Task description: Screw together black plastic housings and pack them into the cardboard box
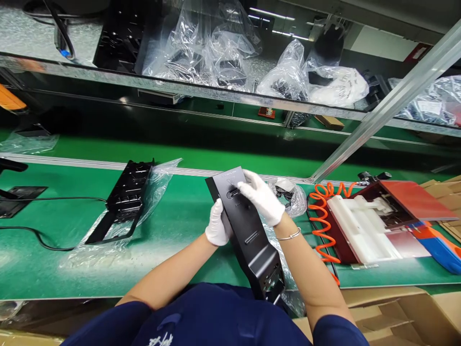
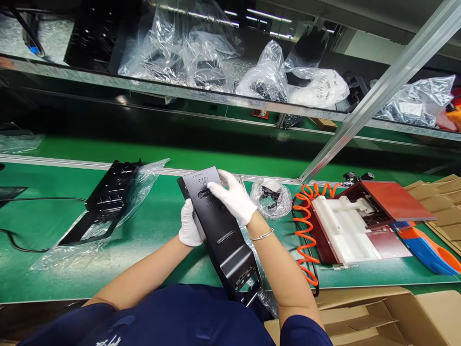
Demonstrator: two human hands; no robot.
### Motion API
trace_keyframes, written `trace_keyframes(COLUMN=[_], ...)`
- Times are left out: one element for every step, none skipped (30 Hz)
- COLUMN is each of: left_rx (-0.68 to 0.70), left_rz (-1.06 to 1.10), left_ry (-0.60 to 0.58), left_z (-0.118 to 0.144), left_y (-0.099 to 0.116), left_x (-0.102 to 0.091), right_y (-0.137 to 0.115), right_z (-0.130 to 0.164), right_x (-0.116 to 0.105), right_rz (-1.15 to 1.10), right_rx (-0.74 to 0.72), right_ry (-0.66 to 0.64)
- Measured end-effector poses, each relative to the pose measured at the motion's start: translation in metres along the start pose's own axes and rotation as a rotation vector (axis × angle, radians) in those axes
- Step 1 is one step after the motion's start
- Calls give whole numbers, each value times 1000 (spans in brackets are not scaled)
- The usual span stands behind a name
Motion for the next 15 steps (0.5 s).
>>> trace_keyframes(left_rx=[-17,-50,-92,-134,-169,-193,-207,-214,-220,-228,-240,-252,-258,-259,-253], left_rz=[16,34,54,75,92,106,113,115,112,107,100,96,94,95,96], left_ry=[9,18,29,45,66,93,124,152,171,179,176,167,157,153,158], left_z=[0,0,-1,-2,-4,-6,-10,-13,-16,-20,-22,-24,-26,-27,-27], left_y=[-3,-6,-10,-14,-17,-19,-19,-19,-18,-17,-17,-16,-14,-13,-11], left_x=[-1,-1,-2,-3,-5,-8,-12,-16,-20,-24,-27,-30,-33,-35,-39], right_y=[3,7,12,20,30,41,51,62,72,81,90,97,104,112,119], right_z=[0,-2,-4,-8,-14,-21,-28,-34,-39,-43,-45,-44,-42,-38,-32], right_x=[3,5,7,9,10,12,11,9,5,0,-6,-14,-22,-31,-41], right_rz=[44,82,108,119,112,90,66,45,29,13,4,4,16,41,76], right_rx=[-8,-15,-16,-5,20,54,91,129,171,213,251,284,309,329,342], right_ry=[23,54,82,98,95,79,65,52,34,13,-7,-22,-31,-35,-35])
Point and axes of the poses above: each hand's wrist, its own z-axis away from the middle knuckle, its own x-axis out of the palm, y = z × x, the point moved 8 cm from there along -z, towards the middle knuckle, and after that the axes turned 5 degrees about -z, right-handed, at the moved point
